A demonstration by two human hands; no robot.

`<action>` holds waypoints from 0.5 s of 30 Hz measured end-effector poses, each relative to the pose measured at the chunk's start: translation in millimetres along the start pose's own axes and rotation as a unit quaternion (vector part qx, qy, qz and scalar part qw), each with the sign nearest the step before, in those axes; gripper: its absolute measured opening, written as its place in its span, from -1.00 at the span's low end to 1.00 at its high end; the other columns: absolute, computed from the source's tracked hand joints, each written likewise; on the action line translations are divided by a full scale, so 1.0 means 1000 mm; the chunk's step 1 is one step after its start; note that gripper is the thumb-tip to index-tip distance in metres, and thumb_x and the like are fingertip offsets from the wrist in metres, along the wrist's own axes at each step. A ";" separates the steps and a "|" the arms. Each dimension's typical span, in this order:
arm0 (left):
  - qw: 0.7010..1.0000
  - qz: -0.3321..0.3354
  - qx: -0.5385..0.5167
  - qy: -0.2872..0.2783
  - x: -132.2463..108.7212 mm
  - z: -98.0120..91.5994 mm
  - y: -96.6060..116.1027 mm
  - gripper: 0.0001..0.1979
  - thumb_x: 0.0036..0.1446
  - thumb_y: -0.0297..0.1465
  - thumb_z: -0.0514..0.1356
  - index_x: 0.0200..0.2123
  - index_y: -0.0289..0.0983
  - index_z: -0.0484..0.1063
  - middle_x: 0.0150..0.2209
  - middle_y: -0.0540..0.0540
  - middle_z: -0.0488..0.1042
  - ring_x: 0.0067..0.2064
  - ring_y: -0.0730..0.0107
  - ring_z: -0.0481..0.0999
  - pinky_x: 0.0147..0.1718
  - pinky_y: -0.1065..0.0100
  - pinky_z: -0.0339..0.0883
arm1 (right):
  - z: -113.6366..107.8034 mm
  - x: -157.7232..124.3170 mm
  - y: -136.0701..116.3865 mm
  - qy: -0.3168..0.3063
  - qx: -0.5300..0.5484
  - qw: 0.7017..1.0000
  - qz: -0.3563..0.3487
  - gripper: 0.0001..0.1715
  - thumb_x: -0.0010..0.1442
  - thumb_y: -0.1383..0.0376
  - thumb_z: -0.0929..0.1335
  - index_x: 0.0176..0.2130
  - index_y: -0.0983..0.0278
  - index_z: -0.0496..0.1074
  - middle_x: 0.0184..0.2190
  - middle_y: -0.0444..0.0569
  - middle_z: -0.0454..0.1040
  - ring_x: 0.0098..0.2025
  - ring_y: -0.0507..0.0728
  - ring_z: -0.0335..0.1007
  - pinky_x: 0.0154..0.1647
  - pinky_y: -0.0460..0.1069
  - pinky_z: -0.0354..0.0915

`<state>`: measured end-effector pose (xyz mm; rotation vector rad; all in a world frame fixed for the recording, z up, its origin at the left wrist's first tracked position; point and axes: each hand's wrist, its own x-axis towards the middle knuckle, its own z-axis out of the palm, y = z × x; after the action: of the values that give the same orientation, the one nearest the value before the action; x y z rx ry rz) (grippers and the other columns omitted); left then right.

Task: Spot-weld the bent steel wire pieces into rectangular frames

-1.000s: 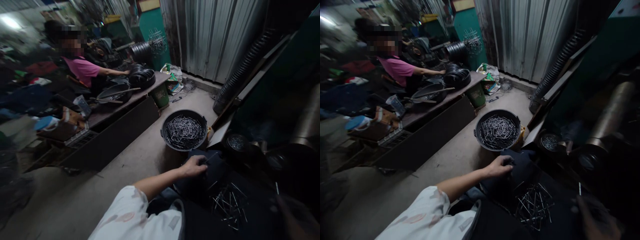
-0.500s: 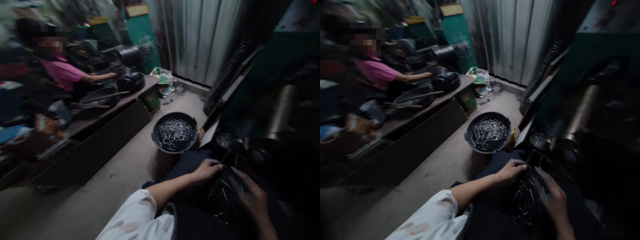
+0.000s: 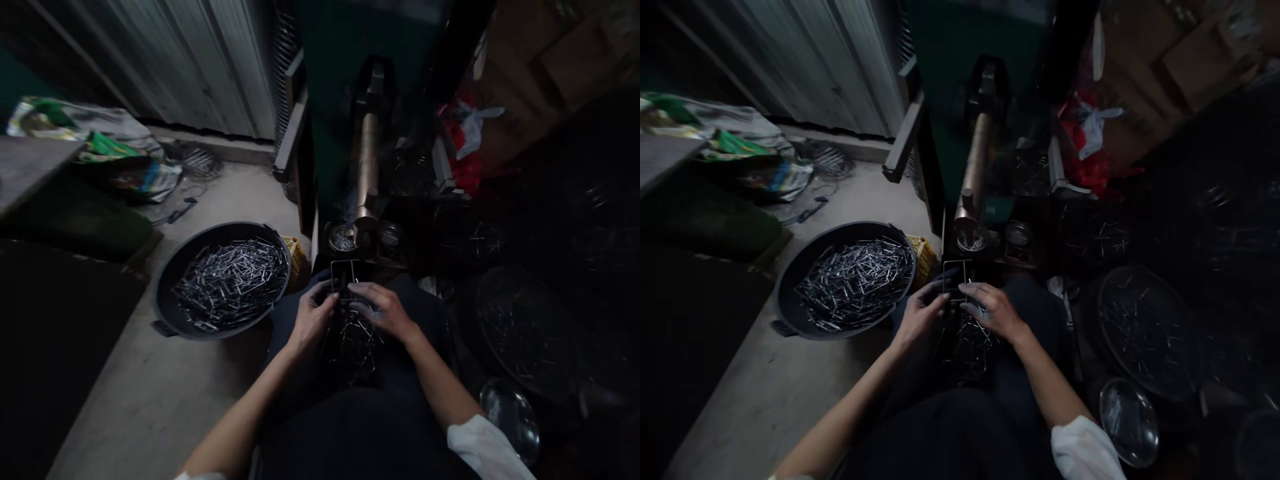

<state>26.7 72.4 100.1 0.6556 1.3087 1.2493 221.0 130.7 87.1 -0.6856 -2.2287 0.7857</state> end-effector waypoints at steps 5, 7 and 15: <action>0.999 -0.018 -0.033 -0.030 -0.001 0.008 -0.001 -0.42 0.00 -0.20 0.42 0.07 -0.33 0.52 -0.17 -0.18 0.62 -0.43 0.42 0.53 -0.42 0.39 0.41 | -0.007 -0.001 0.003 0.011 0.031 0.999 0.021 -0.49 0.34 0.29 0.42 0.25 0.13 0.41 0.11 0.02 0.55 0.13 0.14 0.51 0.20 0.07 0.44; 0.998 -0.018 -0.037 -0.040 -0.001 0.009 -0.003 -0.40 0.00 -0.19 0.42 0.09 -0.32 0.50 -0.19 -0.18 0.61 -0.44 0.41 0.53 -0.42 0.38 0.42 | -0.011 -0.001 0.002 0.013 0.048 0.998 0.034 -0.50 0.33 0.28 0.43 0.23 0.12 0.42 0.11 0.00 0.55 0.14 0.14 0.51 0.20 0.07 0.43; 0.997 -0.028 -0.054 -0.048 0.001 0.012 -0.005 -0.42 0.02 -0.22 0.42 0.09 -0.31 0.47 -0.36 -0.06 0.56 -0.47 0.44 0.51 -0.46 0.43 0.39 | -0.016 0.000 0.004 0.027 0.086 0.994 0.068 -0.54 0.29 0.19 0.46 0.16 0.09 0.49 0.07 -0.05 0.58 0.10 0.14 0.54 0.19 0.06 0.44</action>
<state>39.3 75.7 98.2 0.5907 1.1636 1.2191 234.0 138.5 93.7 -0.7711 -2.0539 1.0015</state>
